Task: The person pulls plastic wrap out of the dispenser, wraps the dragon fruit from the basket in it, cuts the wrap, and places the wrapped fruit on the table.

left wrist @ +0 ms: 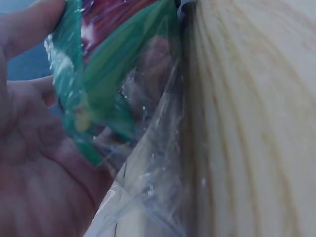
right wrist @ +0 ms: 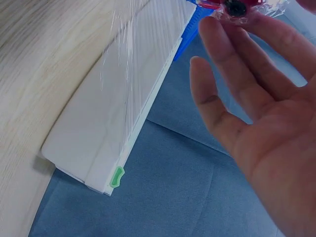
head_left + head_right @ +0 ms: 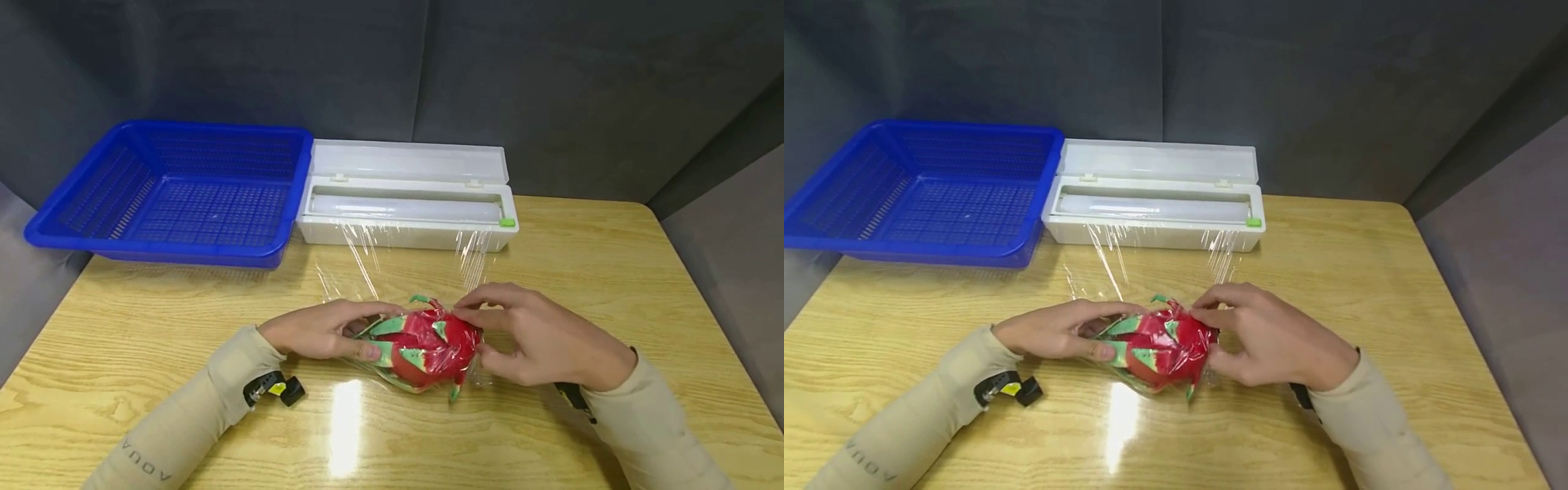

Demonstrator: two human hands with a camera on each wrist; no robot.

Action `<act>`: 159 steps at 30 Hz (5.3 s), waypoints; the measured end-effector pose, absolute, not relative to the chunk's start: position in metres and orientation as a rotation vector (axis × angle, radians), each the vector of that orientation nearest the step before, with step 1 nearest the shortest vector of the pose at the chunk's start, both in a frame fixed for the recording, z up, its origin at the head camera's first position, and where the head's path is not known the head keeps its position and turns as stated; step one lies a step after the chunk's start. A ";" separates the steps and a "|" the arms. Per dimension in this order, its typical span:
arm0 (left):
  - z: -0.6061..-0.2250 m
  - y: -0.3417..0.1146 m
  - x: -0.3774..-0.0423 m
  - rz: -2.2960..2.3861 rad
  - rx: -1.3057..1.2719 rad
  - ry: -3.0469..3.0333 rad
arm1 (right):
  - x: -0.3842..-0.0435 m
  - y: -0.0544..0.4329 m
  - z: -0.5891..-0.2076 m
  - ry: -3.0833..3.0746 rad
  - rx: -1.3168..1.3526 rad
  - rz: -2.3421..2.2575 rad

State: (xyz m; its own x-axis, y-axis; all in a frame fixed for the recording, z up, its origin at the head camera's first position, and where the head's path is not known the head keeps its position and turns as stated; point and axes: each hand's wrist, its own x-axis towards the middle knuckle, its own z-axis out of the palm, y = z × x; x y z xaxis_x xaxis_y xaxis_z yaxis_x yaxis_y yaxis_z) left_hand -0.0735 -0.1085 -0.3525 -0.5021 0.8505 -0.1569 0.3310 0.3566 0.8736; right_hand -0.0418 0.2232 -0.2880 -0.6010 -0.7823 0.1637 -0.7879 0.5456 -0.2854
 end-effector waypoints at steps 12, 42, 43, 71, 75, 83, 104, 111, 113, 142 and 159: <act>-0.352 -0.109 -0.075 1.079 1.003 2.010 | -0.036 0.220 -0.281 -2.854 1.381 0.464; -0.351 -0.111 -0.075 1.111 0.863 1.976 | -0.042 0.219 -0.285 -2.867 1.386 0.422; -0.350 -0.111 -0.075 1.093 0.869 1.998 | -0.042 0.219 -0.285 -2.873 1.386 0.433; -0.328 -0.112 -0.066 0.818 1.002 2.339 | -0.043 0.221 -0.286 -2.881 1.383 0.448; -0.325 -0.112 -0.065 0.801 1.043 2.411 | -0.044 0.223 -0.287 -2.883 1.380 0.436; -0.314 -0.116 -0.063 0.881 1.099 2.538 | -0.046 0.226 -0.290 -2.889 1.368 0.447; -0.316 -0.105 -0.054 0.852 1.269 2.640 | -0.049 0.227 -0.289 -2.992 1.286 0.493; -0.321 -0.101 -0.053 0.806 1.230 2.629 | -0.051 0.228 -0.292 -3.019 1.253 0.521; -0.323 -0.100 -0.053 0.796 1.229 2.628 | -0.052 0.228 -0.293 -3.029 1.243 0.526; -0.341 -0.097 -0.058 0.624 1.372 2.735 | -0.060 0.233 -0.306 -3.027 1.227 0.678; -0.347 -0.096 -0.059 0.609 1.424 2.778 | -0.064 0.230 -0.310 -2.993 1.220 0.636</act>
